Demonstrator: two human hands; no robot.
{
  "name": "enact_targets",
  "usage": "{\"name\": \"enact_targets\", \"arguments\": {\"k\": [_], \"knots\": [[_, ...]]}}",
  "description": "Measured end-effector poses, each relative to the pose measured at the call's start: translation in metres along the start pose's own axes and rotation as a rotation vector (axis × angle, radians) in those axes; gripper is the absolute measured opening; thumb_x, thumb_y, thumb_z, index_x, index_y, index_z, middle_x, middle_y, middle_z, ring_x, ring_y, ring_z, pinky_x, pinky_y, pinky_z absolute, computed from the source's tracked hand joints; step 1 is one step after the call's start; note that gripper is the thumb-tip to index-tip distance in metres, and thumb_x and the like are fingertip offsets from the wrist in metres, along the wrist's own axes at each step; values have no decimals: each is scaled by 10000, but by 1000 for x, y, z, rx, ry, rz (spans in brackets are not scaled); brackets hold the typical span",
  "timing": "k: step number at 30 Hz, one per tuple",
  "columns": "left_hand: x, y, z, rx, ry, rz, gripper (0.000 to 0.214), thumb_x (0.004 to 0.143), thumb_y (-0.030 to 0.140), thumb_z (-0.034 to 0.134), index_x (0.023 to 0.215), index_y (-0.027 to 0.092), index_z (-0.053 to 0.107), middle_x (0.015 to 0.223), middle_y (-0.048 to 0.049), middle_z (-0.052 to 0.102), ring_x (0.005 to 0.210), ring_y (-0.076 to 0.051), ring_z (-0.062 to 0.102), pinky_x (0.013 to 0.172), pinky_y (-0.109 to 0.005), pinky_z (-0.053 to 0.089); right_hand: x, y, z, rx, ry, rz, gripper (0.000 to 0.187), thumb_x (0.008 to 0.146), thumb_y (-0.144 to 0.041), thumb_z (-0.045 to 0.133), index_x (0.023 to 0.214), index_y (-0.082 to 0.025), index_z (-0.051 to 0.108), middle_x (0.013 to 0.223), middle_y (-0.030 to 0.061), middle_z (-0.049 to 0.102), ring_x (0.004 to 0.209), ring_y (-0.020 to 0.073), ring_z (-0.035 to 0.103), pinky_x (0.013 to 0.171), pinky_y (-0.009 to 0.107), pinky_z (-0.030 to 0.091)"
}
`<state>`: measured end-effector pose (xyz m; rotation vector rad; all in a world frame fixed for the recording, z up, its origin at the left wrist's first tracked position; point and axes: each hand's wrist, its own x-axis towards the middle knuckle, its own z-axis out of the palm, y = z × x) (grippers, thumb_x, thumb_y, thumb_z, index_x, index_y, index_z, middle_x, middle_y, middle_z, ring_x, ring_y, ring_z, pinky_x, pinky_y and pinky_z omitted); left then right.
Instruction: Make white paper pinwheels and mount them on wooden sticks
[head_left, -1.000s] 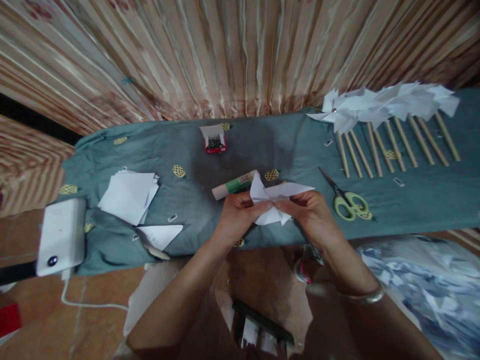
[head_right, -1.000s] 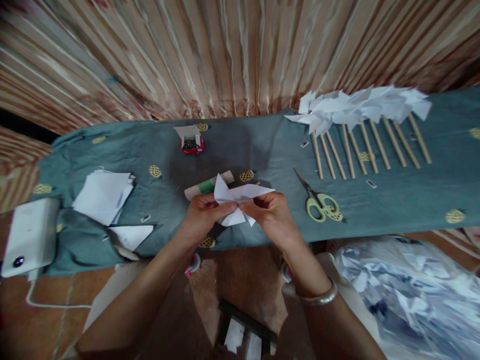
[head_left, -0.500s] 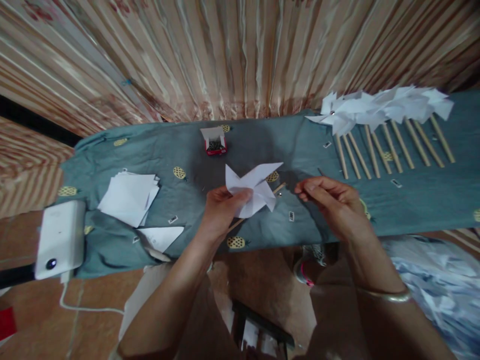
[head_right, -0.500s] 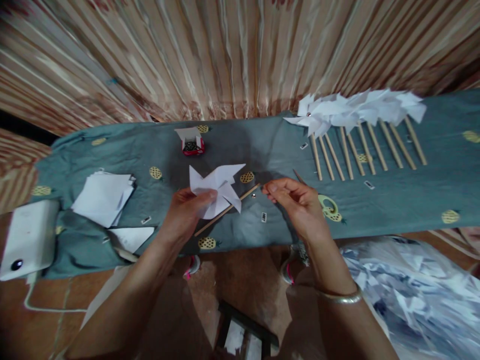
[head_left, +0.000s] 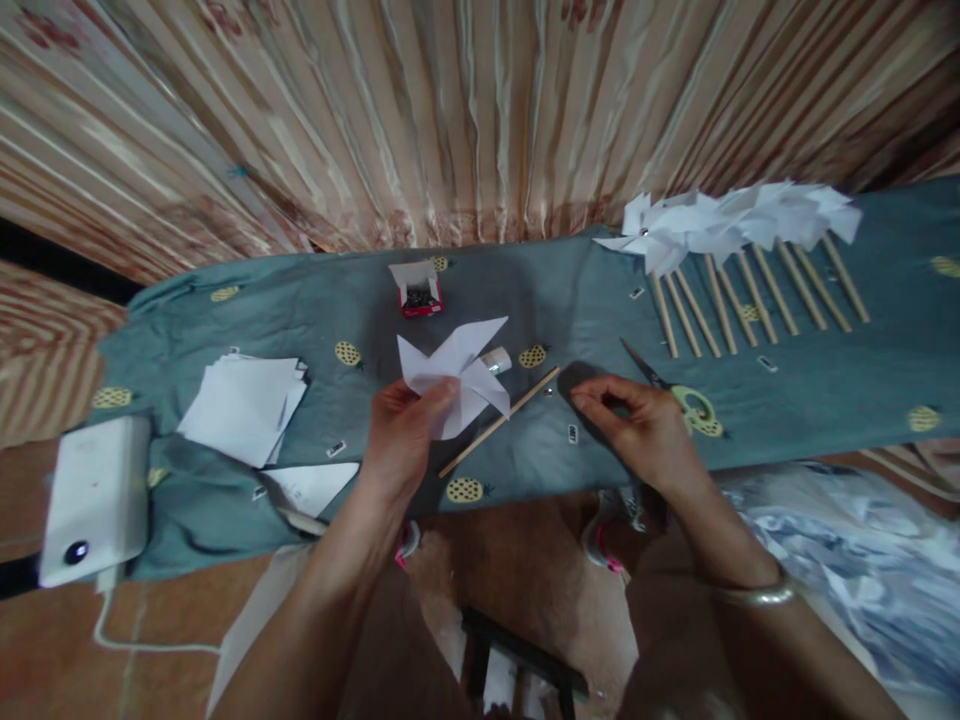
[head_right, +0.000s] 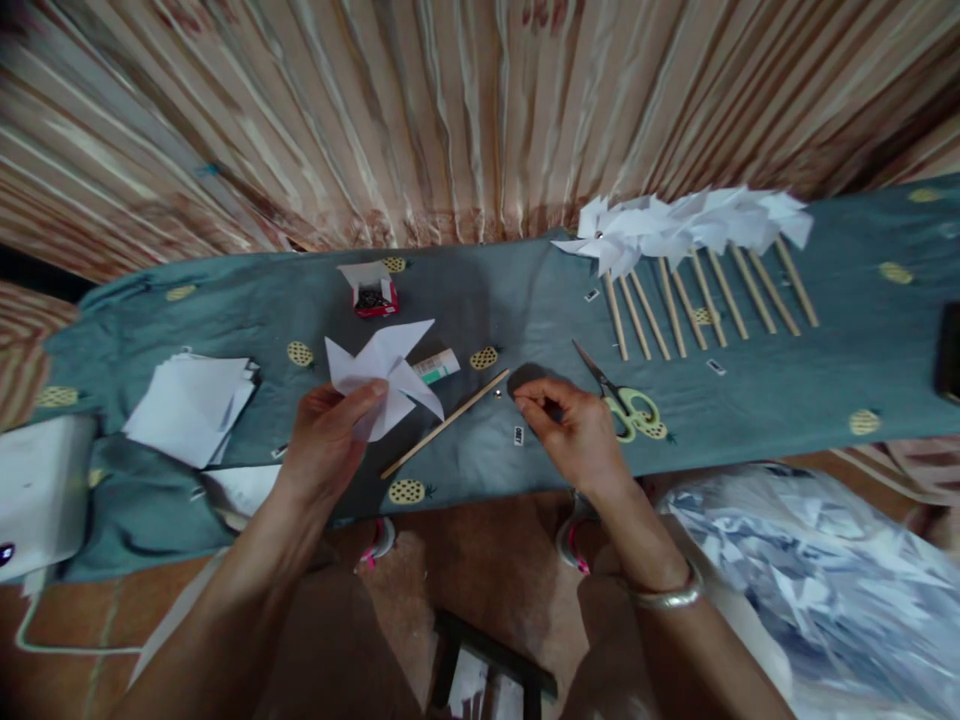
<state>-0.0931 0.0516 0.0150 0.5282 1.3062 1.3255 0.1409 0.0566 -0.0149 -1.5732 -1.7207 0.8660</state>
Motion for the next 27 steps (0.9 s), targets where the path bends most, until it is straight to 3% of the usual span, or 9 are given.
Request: {"name": "enact_targets", "arguments": {"k": [10,15,20,24,27], "knots": [[-2,-6,1,34,15,-10,118,576,209,773,663,158,711,605,-2,685,547,-105,577,537,-220,443,11,-12,21,-289,20,-285,140,851,-217,561,879,-202,697,1012,93,692,984,264,594,916,422,457],[-2,-7,2,20,2,-17,140,572,220,776,678,147,720,616,-14,689,548,-108,579,542,-226,446,8,-11,27,-213,-14,-260,152,840,-198,559,766,-210,691,1095,103,652,1056,267,575,950,449,437],[-2,-8,4,16,4,-25,161,548,229,790,661,142,714,623,-15,694,542,-106,579,539,-224,443,-3,-11,33,-87,-136,-241,89,811,-219,616,757,-224,687,1349,93,513,1241,294,479,1012,509,379],[-2,-8,5,10,-4,-23,153,554,228,789,665,150,719,612,-7,697,551,-106,590,555,-223,455,-4,-2,31,-123,-126,-235,84,814,-220,609,786,-226,688,1454,86,407,1334,302,383,1061,524,324],[-2,-9,5,8,-15,-24,142,555,225,785,660,154,720,620,-12,703,545,-108,590,557,-230,464,-3,2,24,-158,-104,-233,88,808,-223,610,811,-219,698,1441,93,425,1323,306,398,1066,519,321]]}}
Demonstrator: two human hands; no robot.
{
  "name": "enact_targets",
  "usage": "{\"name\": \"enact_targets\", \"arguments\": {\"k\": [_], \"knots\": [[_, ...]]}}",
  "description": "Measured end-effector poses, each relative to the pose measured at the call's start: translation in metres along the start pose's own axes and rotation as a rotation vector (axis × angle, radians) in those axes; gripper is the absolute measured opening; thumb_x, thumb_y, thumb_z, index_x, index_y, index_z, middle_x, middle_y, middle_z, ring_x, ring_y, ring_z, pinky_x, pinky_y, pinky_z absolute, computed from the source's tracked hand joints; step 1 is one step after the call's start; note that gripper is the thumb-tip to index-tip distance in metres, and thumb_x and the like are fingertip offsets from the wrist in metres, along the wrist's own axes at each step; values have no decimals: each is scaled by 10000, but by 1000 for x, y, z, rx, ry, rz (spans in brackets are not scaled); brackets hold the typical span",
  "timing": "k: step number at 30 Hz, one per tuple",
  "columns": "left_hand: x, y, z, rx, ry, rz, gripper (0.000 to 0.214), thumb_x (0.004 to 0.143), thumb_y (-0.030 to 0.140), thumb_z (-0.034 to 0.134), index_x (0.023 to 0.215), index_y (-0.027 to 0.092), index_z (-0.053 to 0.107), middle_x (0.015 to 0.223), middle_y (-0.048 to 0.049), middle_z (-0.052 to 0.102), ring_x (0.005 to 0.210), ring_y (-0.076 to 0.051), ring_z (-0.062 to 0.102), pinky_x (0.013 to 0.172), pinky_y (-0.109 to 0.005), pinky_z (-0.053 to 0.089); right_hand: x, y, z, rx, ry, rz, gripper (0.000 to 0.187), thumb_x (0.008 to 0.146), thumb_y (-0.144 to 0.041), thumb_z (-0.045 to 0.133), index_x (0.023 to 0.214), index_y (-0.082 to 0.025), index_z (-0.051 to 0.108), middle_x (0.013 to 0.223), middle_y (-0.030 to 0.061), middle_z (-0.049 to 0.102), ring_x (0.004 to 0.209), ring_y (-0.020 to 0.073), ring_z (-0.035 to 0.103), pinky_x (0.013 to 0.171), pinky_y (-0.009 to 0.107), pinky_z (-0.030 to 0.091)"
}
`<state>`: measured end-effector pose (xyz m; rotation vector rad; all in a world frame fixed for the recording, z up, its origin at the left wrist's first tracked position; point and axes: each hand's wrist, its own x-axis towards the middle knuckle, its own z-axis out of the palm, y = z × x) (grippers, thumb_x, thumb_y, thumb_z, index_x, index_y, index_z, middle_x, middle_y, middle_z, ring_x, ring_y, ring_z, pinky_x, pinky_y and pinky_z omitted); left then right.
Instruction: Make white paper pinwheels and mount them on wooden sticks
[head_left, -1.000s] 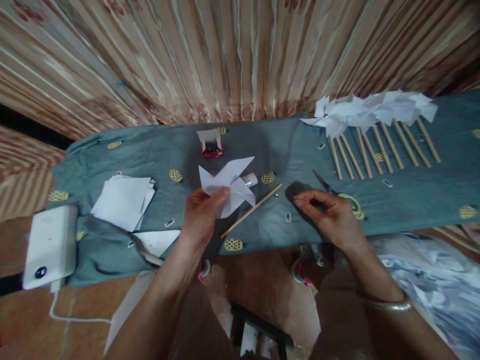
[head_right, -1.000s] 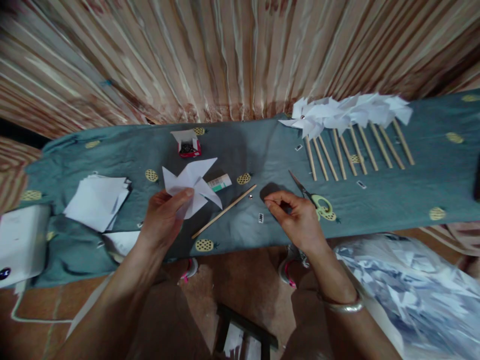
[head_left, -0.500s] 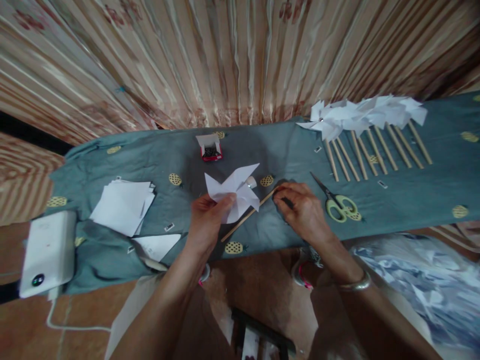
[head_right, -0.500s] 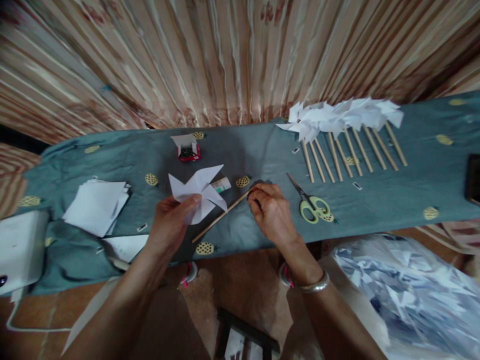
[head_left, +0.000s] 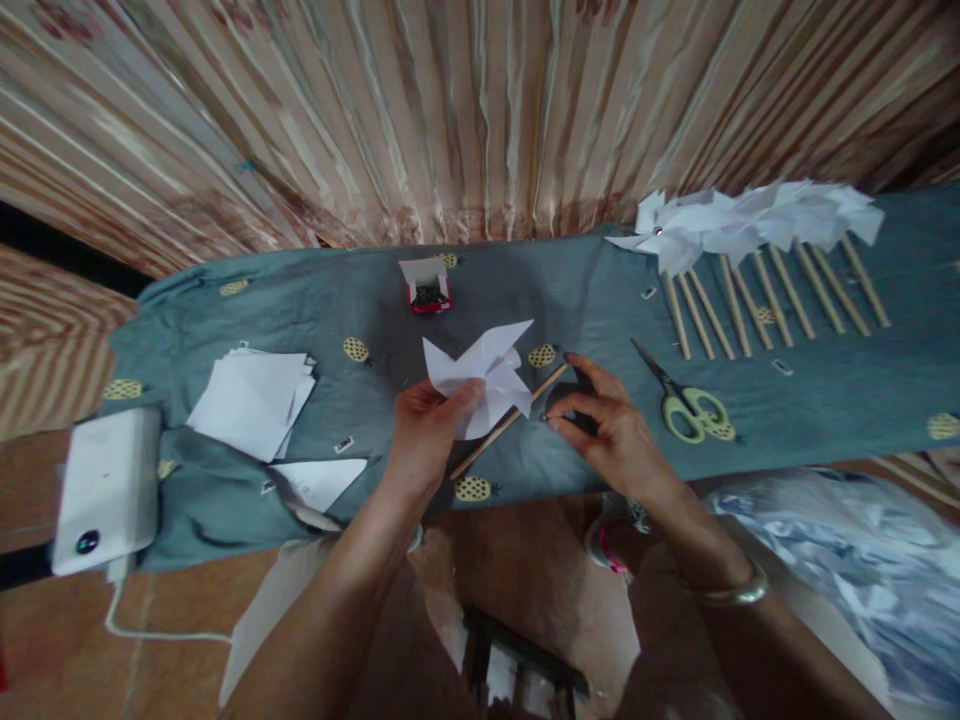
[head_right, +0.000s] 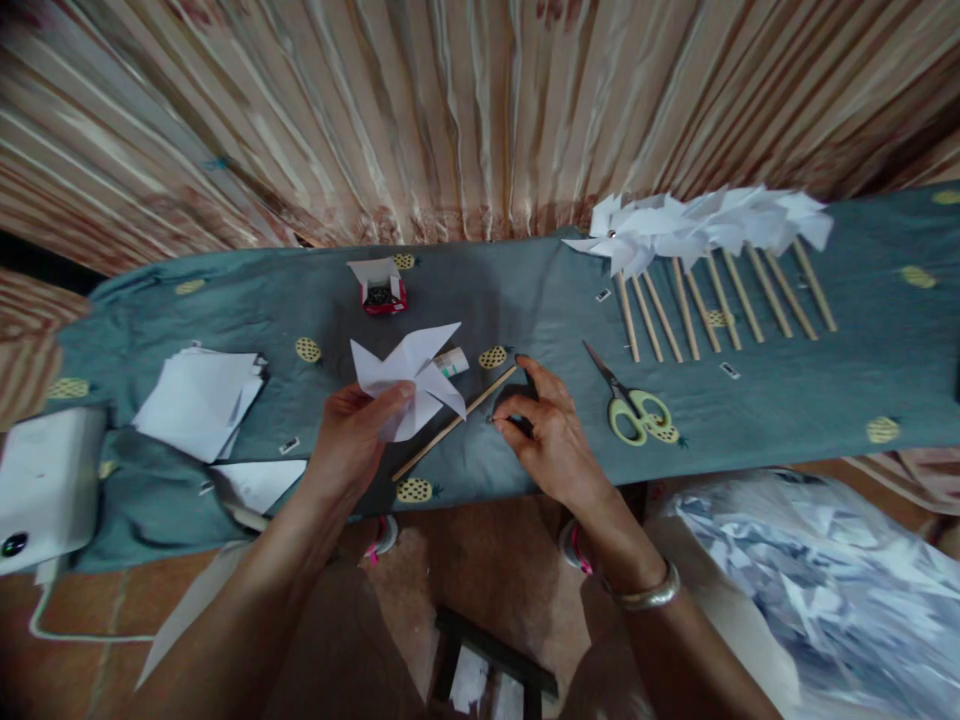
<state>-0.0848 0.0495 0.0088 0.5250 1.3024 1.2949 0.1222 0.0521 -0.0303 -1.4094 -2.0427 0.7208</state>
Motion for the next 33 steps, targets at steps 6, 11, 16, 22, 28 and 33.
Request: {"name": "enact_targets", "arguments": {"k": [6,11,16,22,28,33], "knots": [[-1,-3,2,34,8,2,102,572,211,765,661,174,731,645,-14,716,560,-125,601,554,-240,470,1,-17,-10,9,105,69,147,854,-250,553,910,-237,689,946,59,702,915,228,639,851,379,489],[-1,-5,4,38,1,1,84,570,202,763,643,179,729,652,-10,719,562,-126,601,560,-243,476,4,-27,-1,-141,47,35,156,859,-276,568,818,-204,700,776,60,713,747,231,638,758,361,484],[0,-8,4,23,-14,-7,107,582,210,766,674,169,730,669,-11,722,579,-121,612,585,-247,480,2,-21,-1,-97,-2,35,168,864,-259,554,859,-208,714,853,62,736,812,240,662,778,364,487],[0,-5,4,18,1,-16,107,567,213,776,647,161,728,635,-7,713,550,-112,597,550,-233,458,3,-16,-11,-32,9,58,184,858,-214,539,920,-219,712,904,48,739,841,223,668,797,359,494],[0,-5,6,35,-9,-18,115,570,216,768,657,152,730,649,-11,715,558,-115,598,561,-236,459,6,-16,-5,-32,-72,-51,172,870,-180,538,903,-196,706,911,54,734,882,220,648,857,376,472],[-1,-5,8,47,-21,-23,95,565,218,758,634,160,729,634,-5,713,563,-123,602,561,-237,458,5,-18,-7,-86,-122,-117,160,889,-188,523,894,-175,683,903,70,720,866,231,633,831,382,477]]}}
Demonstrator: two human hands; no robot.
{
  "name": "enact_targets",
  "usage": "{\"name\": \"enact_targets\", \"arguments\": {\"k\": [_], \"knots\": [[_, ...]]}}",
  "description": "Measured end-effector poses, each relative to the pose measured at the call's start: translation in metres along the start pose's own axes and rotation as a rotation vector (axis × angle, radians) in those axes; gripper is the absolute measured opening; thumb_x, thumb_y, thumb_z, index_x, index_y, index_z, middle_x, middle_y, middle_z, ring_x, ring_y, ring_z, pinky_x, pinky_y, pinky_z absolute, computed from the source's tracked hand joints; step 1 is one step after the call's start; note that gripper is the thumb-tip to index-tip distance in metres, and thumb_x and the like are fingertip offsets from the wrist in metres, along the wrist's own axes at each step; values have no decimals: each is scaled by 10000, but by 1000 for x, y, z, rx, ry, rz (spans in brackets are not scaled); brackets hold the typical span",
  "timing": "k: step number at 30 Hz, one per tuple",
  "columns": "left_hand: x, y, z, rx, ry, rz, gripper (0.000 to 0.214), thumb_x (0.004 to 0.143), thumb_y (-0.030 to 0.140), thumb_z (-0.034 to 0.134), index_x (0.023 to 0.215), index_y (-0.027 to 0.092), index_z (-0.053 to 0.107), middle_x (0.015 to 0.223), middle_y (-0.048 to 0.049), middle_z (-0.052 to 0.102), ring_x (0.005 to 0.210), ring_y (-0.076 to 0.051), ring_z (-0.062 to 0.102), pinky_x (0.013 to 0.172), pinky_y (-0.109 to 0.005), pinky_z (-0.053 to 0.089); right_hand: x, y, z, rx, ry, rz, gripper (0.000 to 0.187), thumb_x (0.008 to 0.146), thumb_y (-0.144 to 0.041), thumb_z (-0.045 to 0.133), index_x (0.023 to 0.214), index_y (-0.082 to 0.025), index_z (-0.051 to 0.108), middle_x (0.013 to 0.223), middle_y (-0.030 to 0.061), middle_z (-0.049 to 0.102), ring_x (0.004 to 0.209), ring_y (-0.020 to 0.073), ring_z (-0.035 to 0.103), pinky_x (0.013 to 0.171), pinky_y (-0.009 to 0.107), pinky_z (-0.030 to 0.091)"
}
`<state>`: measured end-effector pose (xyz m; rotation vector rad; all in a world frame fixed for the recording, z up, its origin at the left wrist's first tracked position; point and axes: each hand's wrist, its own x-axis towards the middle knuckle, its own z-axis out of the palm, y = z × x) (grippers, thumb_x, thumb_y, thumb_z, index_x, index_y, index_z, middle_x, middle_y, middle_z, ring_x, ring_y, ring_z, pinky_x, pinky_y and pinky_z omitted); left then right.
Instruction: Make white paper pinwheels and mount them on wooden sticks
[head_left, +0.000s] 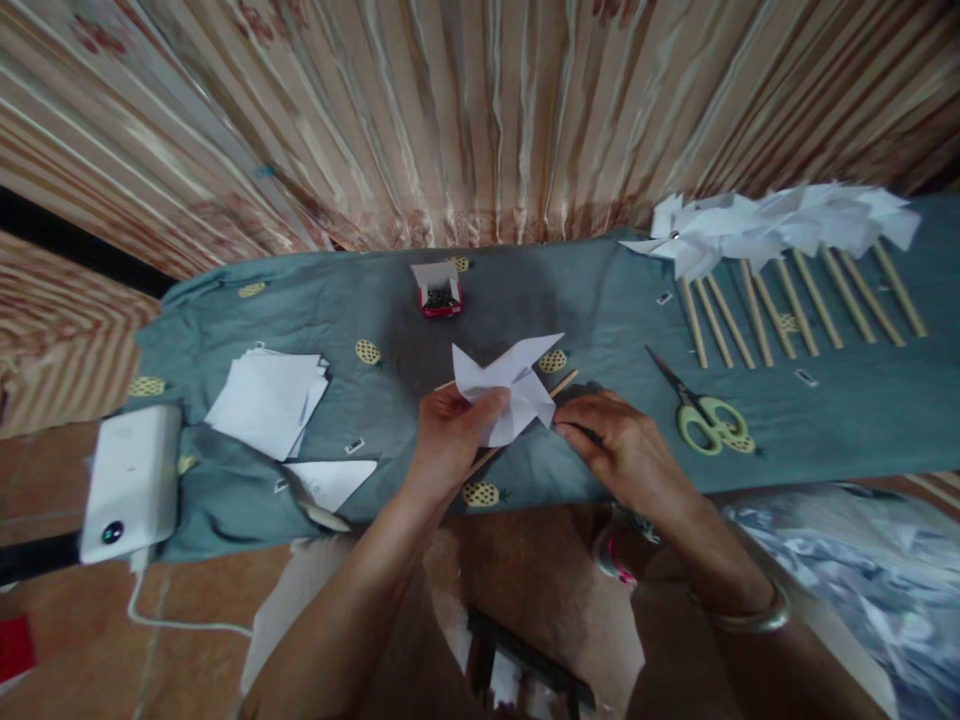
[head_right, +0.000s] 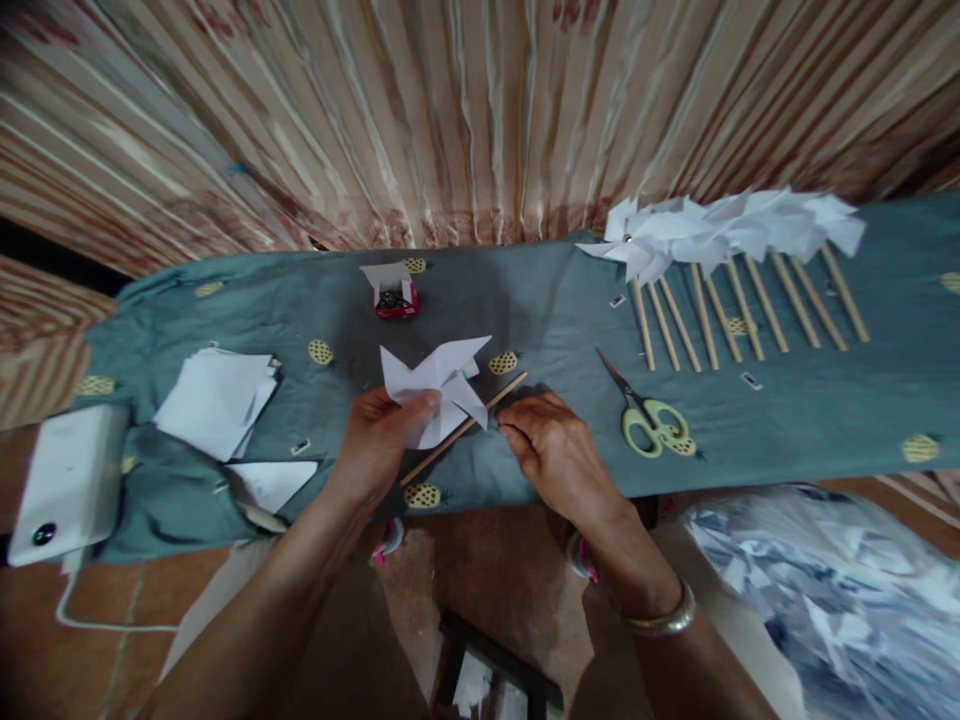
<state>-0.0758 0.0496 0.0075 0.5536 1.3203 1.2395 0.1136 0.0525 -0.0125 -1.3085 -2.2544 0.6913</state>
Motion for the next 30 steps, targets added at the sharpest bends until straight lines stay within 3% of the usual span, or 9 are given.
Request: {"name": "enact_targets", "arguments": {"k": [6,15,21,30], "knots": [[-1,1,2,13,-4,-10,73,568,216,750,617,168,725,628,-9,711,557,-130,597,563,-248,463,-1,0,-2,-16,-27,-18,218,917,-187,466,876,-180,680,889,78,721,838,230,645,837,391,476],[-1,1,3,22,-5,-8,85,567,233,756,617,170,726,633,-13,714,550,-125,591,554,-243,463,-3,6,-1,46,-39,88,107,830,-163,606,876,-198,696,865,56,715,843,227,639,778,369,497],[-3,1,5,4,-12,-18,64,567,214,744,621,182,731,637,-6,718,560,-133,601,554,-249,471,-3,-1,-3,55,-51,96,109,840,-142,573,803,-201,657,806,43,687,820,221,617,770,367,474],[-3,-6,5,62,-37,25,76,583,219,754,651,189,738,645,-11,717,560,-135,594,547,-252,473,-7,-15,-27,376,222,219,43,825,-269,637,791,-262,662,786,-10,671,759,178,632,714,321,498]]}}
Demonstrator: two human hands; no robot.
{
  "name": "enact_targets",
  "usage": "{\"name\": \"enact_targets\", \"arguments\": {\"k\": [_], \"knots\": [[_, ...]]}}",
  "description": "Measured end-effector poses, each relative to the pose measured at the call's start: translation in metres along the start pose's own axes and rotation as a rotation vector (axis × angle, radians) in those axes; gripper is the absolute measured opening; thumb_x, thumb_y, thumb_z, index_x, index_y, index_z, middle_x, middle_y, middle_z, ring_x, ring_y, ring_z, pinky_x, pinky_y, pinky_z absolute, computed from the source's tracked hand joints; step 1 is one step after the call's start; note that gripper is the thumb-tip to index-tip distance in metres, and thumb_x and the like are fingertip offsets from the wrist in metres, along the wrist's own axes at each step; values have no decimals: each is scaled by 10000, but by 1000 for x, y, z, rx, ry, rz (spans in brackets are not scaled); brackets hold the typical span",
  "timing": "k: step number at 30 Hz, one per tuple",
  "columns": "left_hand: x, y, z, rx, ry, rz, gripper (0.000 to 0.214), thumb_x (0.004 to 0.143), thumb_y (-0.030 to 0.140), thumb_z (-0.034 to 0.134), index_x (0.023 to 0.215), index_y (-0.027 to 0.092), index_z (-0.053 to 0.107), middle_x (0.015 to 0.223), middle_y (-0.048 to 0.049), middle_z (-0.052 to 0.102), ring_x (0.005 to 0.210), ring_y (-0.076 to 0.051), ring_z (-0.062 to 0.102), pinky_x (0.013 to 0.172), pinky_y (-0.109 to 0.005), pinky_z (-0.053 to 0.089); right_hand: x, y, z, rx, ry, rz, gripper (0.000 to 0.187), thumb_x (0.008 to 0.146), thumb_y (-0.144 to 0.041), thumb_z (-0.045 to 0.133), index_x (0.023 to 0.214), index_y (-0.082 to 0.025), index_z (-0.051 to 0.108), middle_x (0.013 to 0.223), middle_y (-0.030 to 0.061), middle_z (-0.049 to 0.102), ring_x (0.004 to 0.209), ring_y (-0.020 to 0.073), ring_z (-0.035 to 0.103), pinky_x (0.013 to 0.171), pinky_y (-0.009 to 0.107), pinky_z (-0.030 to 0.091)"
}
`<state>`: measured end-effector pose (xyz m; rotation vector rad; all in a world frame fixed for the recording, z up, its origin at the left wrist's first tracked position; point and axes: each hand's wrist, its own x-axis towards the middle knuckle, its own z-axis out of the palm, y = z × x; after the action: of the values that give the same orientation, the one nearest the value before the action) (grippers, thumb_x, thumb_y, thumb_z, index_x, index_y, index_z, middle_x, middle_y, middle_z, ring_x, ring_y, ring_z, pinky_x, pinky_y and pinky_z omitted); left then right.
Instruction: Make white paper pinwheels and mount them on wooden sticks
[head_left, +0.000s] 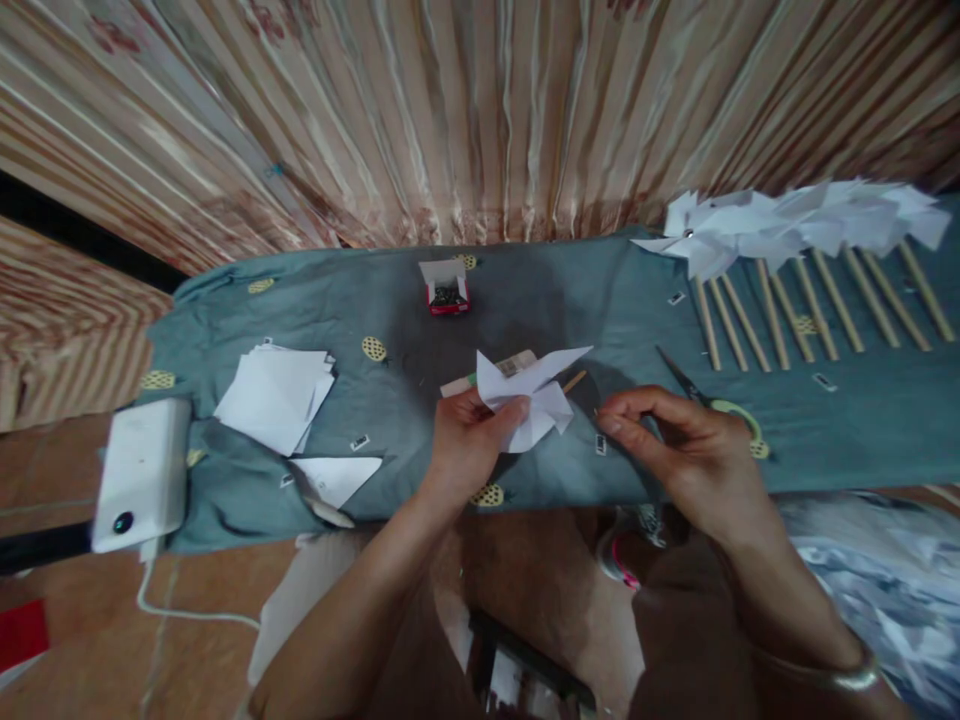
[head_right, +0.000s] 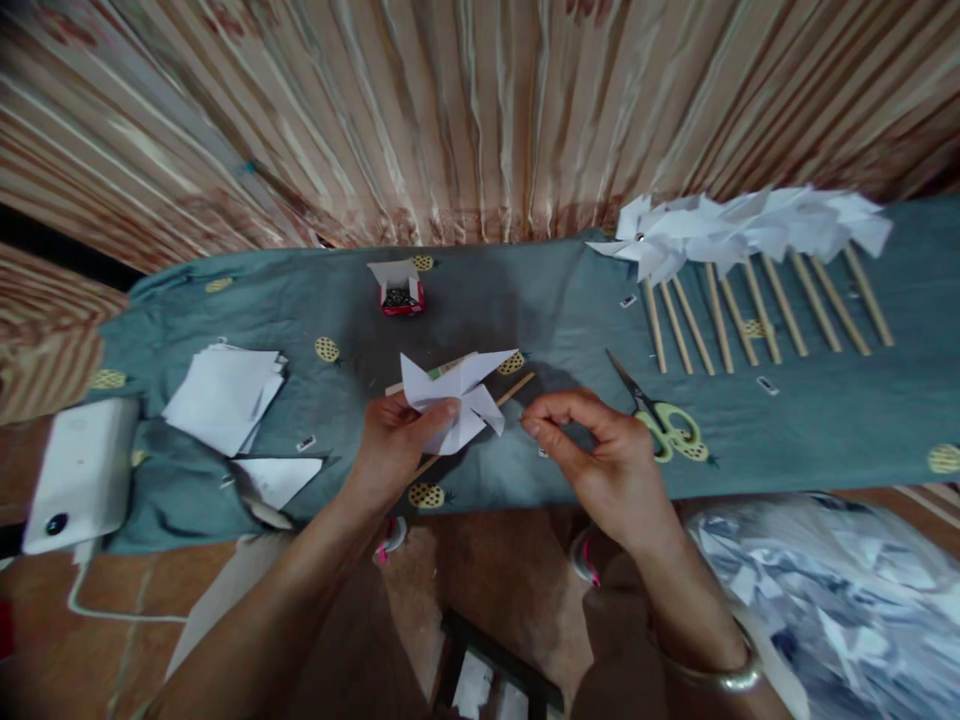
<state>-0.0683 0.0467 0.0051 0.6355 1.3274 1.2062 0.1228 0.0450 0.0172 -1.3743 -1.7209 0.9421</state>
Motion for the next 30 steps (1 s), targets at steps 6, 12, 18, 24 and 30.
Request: {"name": "enact_targets", "arguments": {"k": [6,12,18,24,30], "knots": [[-5,-4,5,40,-78,5,110,626,247,752,715,182,750,678,-14,721,575,-130,591,563,-247,462,-1,-11,19,80,10,-102,13,802,-268,673,802,-261,683,1363,-1,512,1262,262,469,1021,450,392],[-10,-2,9,10,-96,-56,154,600,283,784,695,170,741,672,-17,714,579,-131,595,582,-256,477,2,-9,27,104,19,-56,26,811,-262,660,818,-253,683,1476,-9,391,1279,275,459,1064,482,353],[-10,-2,8,1,-116,-63,147,602,285,785,676,167,736,654,-13,703,578,-129,594,568,-248,464,3,-9,27,116,-19,-27,22,818,-254,646,821,-255,669,1476,-2,388,1240,276,500,1062,486,367],[-11,0,7,27,-123,-64,121,609,284,780,674,189,742,677,-15,712,602,-138,605,594,-258,477,4,-9,25,164,-61,2,36,831,-263,627,809,-239,644,1474,25,394,1236,264,510,1066,451,369],[-10,-2,6,45,-152,-49,108,616,287,777,664,196,742,655,-7,703,593,-135,596,586,-254,469,5,-8,22,191,-84,5,46,828,-266,629,796,-239,647,1446,33,434,1285,270,472,1061,437,383]]}}
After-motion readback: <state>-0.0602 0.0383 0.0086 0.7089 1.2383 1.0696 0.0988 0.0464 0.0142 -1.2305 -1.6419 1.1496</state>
